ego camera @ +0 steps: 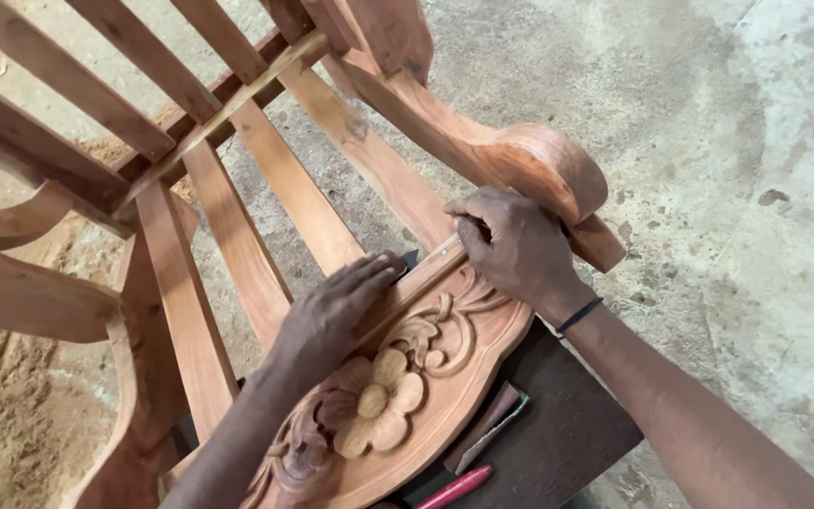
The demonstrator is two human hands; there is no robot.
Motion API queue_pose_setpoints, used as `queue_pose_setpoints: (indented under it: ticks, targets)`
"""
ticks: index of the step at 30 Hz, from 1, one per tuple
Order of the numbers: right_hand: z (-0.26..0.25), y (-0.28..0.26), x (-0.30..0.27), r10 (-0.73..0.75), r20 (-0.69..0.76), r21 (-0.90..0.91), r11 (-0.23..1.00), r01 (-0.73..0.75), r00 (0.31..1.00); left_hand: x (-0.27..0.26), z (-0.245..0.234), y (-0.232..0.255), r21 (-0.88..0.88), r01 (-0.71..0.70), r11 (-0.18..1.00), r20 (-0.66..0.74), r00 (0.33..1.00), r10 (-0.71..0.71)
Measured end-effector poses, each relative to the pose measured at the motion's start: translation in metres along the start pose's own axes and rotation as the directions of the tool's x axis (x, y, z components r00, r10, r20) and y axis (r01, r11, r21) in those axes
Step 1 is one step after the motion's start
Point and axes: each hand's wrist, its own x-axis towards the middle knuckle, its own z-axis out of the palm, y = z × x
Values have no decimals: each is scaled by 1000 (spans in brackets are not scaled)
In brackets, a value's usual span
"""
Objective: The person smooths the surfaces of a decorative wooden chair using a metal scraper and sandpaper, focusing on the slats and floral carvings while brushing away dust.
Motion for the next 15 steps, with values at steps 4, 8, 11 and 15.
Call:
queue_pose_setpoints:
  ticks: [4, 8, 11, 15]
  targets:
    - [6, -8, -8, -19, 11, 3, 1000, 19, 1000, -17, 4, 6, -34, 228, 973, 107, 969, -223]
    - [-2, -2, -1, 56, 37, 15, 998, -57, 998, -3, 3, 4, 122, -15, 992, -53, 998, 21]
    - [3, -5, -5, 39, 43, 19, 999, -40, 998, -9, 5, -5, -78, 106, 991, 13, 994, -105]
    - [1, -7, -3, 22, 17, 33, 999, -22, 1000, -13, 9, -7, 94, 84, 992, 21, 996, -86]
